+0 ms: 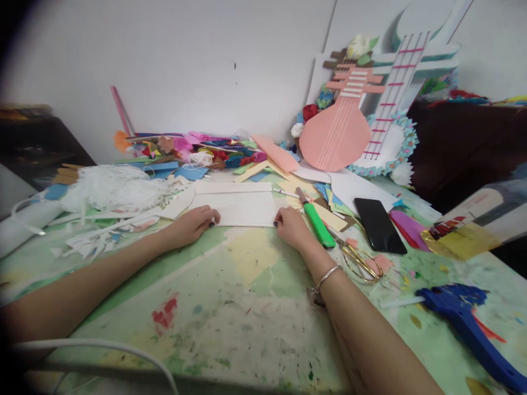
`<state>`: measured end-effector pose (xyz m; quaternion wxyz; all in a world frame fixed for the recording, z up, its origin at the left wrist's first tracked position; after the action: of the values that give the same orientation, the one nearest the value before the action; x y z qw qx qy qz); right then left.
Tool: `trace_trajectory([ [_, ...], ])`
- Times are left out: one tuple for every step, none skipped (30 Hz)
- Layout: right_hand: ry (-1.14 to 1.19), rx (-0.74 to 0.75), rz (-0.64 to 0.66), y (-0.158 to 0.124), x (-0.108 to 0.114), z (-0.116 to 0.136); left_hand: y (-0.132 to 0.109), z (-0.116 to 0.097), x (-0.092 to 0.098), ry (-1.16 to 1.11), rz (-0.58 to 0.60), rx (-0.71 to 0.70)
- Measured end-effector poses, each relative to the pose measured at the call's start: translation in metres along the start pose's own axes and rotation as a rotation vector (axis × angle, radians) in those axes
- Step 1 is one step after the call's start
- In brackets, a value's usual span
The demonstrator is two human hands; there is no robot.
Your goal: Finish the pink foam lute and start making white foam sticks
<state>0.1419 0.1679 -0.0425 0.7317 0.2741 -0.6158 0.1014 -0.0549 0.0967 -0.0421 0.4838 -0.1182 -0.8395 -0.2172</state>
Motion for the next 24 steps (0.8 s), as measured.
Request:
trace_trajectory([
  [0.009, 0.016, -0.008, -0.001, 0.001, 0.002, -0.001, -0.001, 0.0, -0.009, 0.006, -0.02],
  [0.017, 0.034, -0.018, -0.001, 0.003, 0.004, -0.001, -0.002, -0.001, -0.011, 0.014, -0.041],
  [0.023, 0.052, -0.031, -0.002, 0.005, 0.006, -0.002, -0.004, -0.002, -0.002, 0.025, -0.063],
  [0.026, 0.069, -0.044, -0.003, 0.007, 0.009, -0.003, -0.005, -0.003, 0.017, 0.04, -0.085],
  [0.026, 0.091, -0.058, -0.005, 0.009, 0.011, -0.003, -0.006, -0.004, 0.042, 0.059, -0.105],
  [0.025, 0.12, -0.076, -0.006, 0.01, 0.015, -0.003, -0.006, -0.006, 0.067, 0.078, -0.12],
  [0.026, 0.157, -0.096, -0.008, 0.012, 0.019, -0.004, -0.006, -0.007, 0.087, 0.093, -0.128],
  [0.031, 0.199, -0.112, -0.01, 0.013, 0.024, -0.004, -0.006, -0.008, 0.1, 0.105, -0.132],
  [0.039, 0.245, -0.124, -0.012, 0.014, 0.029, -0.004, -0.007, -0.008, 0.106, 0.114, -0.136],
  [0.047, 0.287, -0.13, -0.014, 0.014, 0.034, -0.004, -0.007, -0.008, 0.11, 0.119, -0.139],
  [0.051, 0.319, -0.13, -0.016, 0.013, 0.038, -0.004, -0.007, -0.008, 0.116, 0.124, -0.141],
  [0.054, 0.337, -0.126, -0.017, 0.012, 0.04, -0.004, -0.008, -0.008, 0.125, 0.128, -0.142],
  [0.056, 0.345, -0.124, -0.018, 0.012, 0.042, -0.004, -0.008, -0.008, 0.138, 0.134, -0.144],
  [0.058, 0.348, -0.123, -0.019, 0.013, 0.043, -0.005, -0.008, -0.008, 0.158, 0.14, -0.145],
  [0.062, 0.345, -0.124, -0.02, 0.013, 0.044, -0.005, -0.009, -0.009, 0.181, 0.142, -0.143],
  [0.069, 0.339, -0.124, -0.02, 0.014, 0.044, -0.005, -0.009, -0.009, 0.205, 0.136, -0.139],
  [0.076, 0.333, -0.122, -0.02, 0.016, 0.044, -0.004, -0.009, -0.008, 0.225, 0.123, -0.134],
  [0.081, 0.329, -0.117, -0.02, 0.016, 0.045, -0.004, -0.01, -0.007, 0.24, 0.104, -0.128],
  [0.086, 0.327, -0.113, -0.02, 0.017, 0.045, -0.003, -0.011, -0.006, 0.248, 0.083, -0.122],
  [0.092, 0.324, -0.11, -0.02, 0.018, 0.046, -0.003, -0.013, -0.005, 0.249, 0.063, -0.117],
  [0.097, 0.322, -0.107, -0.02, 0.018, 0.046, -0.002, -0.015, -0.005, 0.246, 0.048, -0.116],
  [0.1, 0.319, -0.103, -0.019, 0.018, 0.046, -0.001, -0.017, -0.005, 0.24, 0.037, -0.12],
  [0.101, 0.315, -0.101, -0.018, 0.017, 0.046, 0.0, -0.02, -0.005, 0.232, 0.027, -0.129],
  [0.1, 0.309, -0.098, -0.017, 0.016, 0.046, 0.001, -0.024, -0.004, 0.223, 0.015, -0.144],
])
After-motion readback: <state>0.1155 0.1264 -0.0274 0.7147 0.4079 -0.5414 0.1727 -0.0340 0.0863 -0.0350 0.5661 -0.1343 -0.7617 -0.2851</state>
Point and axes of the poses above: each hand's wrist, its own y-axis towards the middle knuckle, its own x-axis out of the back of the hand, z = x × y, the point moved 10 cm from there along y, towards the middle knuckle, and after that the axes turned 13 degrees about -y, right-handed, at the moved point
